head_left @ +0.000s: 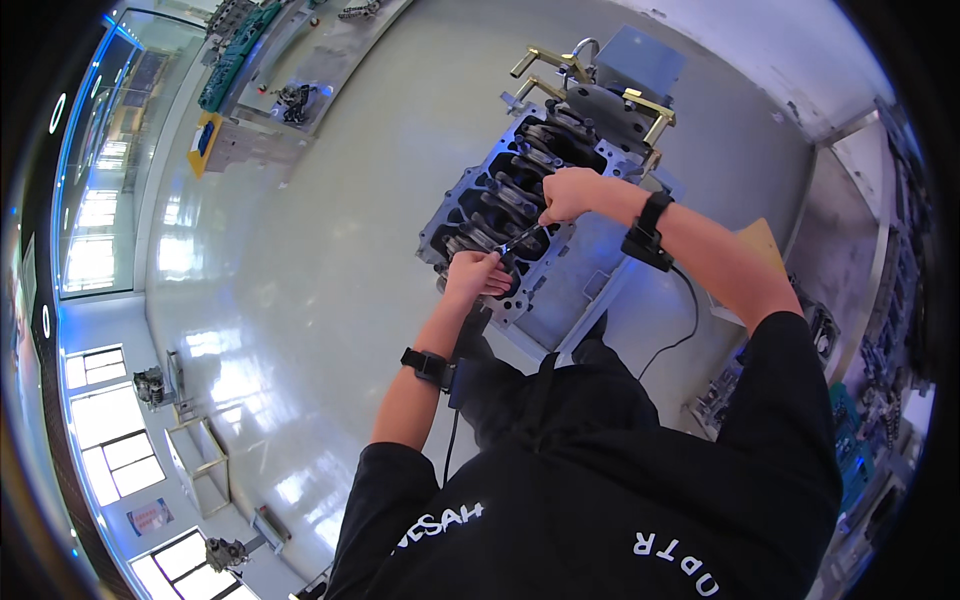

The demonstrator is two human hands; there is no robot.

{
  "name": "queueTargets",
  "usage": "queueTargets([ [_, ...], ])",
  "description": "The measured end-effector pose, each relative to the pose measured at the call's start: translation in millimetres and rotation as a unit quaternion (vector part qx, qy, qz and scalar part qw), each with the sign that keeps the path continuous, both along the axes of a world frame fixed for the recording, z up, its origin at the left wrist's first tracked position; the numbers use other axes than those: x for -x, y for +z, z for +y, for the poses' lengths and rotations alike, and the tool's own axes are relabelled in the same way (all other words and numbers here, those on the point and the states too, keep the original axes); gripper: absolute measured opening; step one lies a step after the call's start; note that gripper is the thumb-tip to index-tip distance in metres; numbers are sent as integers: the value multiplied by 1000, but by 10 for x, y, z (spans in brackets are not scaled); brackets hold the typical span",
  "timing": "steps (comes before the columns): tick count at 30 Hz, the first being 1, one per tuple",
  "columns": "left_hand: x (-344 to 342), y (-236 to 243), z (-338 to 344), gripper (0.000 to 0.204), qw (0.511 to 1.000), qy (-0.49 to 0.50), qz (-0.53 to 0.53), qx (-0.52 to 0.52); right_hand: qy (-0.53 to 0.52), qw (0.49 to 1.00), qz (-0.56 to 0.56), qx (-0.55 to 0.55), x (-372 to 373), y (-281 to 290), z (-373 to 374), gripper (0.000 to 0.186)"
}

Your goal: The person uses a wrench to tighten bolts on a crankshaft within an engine block and سپس removes a bolt by hand.

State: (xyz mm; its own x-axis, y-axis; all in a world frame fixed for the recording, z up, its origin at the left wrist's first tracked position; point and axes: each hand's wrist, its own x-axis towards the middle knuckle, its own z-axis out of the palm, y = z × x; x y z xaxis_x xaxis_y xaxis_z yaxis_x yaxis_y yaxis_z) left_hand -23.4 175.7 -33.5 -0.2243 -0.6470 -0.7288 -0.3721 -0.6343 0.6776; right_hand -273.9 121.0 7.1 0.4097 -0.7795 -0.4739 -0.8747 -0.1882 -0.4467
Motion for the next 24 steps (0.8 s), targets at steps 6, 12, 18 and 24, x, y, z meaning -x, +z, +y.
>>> queueTargets([
  [6,26,-14,-6,32,1000,16,-10,-9,4,998,38,-59,-50,-91,-136,35],
  [12,57,24,-128,34,999,16,-45,-17,-125,834,-357,-403,-317,-649,1015,36],
  [18,129,120,-220,36,986,-68,-149,42,-378,561,-520,-522,-1543,-555,1407,18],
  [24,-38,159,-188,33,989,-76,-110,61,-379,531,-582,-486,-1701,-583,1432,19],
])
